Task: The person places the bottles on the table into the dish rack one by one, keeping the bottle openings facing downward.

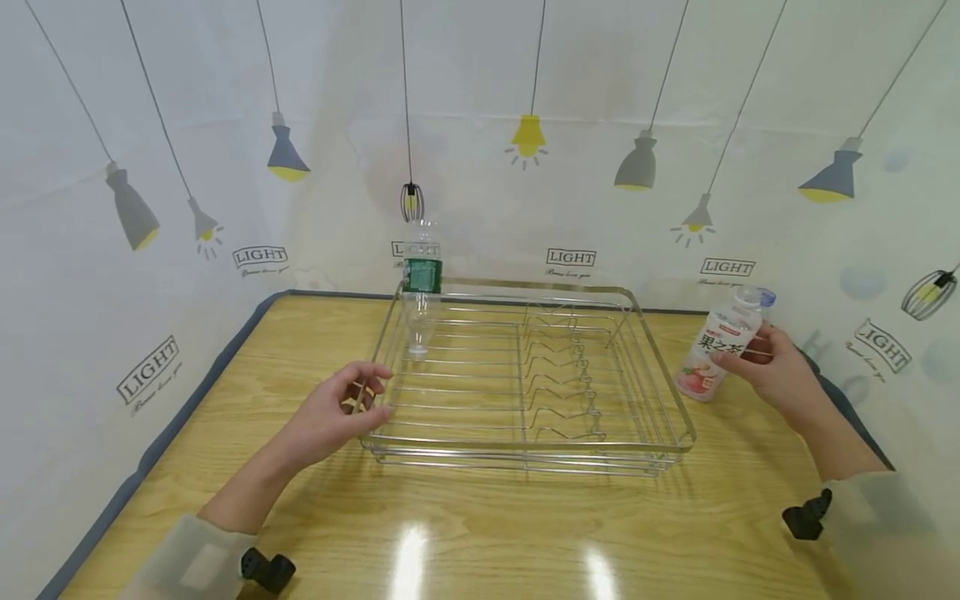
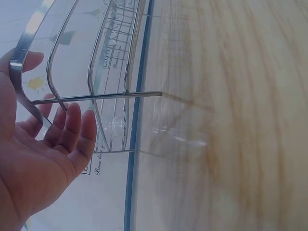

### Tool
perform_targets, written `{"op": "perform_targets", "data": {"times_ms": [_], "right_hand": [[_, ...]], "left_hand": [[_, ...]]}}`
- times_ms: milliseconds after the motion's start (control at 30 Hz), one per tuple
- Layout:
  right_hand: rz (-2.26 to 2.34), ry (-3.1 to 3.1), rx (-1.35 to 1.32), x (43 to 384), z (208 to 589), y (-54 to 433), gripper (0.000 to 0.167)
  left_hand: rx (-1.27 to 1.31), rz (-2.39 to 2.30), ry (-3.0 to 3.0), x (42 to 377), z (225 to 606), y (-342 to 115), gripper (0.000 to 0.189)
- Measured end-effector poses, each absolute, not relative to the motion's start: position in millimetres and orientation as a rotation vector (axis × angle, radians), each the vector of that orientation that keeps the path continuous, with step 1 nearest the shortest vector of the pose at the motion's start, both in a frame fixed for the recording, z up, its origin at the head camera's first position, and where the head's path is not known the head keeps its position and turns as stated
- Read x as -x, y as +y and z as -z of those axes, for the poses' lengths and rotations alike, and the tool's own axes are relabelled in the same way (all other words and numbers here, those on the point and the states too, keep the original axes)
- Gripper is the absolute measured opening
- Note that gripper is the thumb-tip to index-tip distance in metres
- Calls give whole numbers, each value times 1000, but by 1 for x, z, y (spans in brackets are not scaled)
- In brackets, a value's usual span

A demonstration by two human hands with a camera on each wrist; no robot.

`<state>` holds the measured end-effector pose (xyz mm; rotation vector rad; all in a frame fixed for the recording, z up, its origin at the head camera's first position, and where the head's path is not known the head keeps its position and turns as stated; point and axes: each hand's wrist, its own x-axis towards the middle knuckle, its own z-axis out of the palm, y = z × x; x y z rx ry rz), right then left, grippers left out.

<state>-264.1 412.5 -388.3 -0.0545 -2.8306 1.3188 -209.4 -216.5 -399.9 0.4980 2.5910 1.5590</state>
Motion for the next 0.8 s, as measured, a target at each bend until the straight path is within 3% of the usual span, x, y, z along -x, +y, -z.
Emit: {"op": "perform_targets", "data": {"times_ms": [333,667,800], "right_hand": [[-1280,-2848,-29,268,397,410,82],[-1212,-2786,45,259,385,408,88],[-1255,-2720,17,253,371,402,78]], "left_hand": [[-490,-1570,2579,210,401,-217,47],[-496,-1553,2587,209,400,-217,51],[-498,-1538,2592,208,398,-218,51]]}}
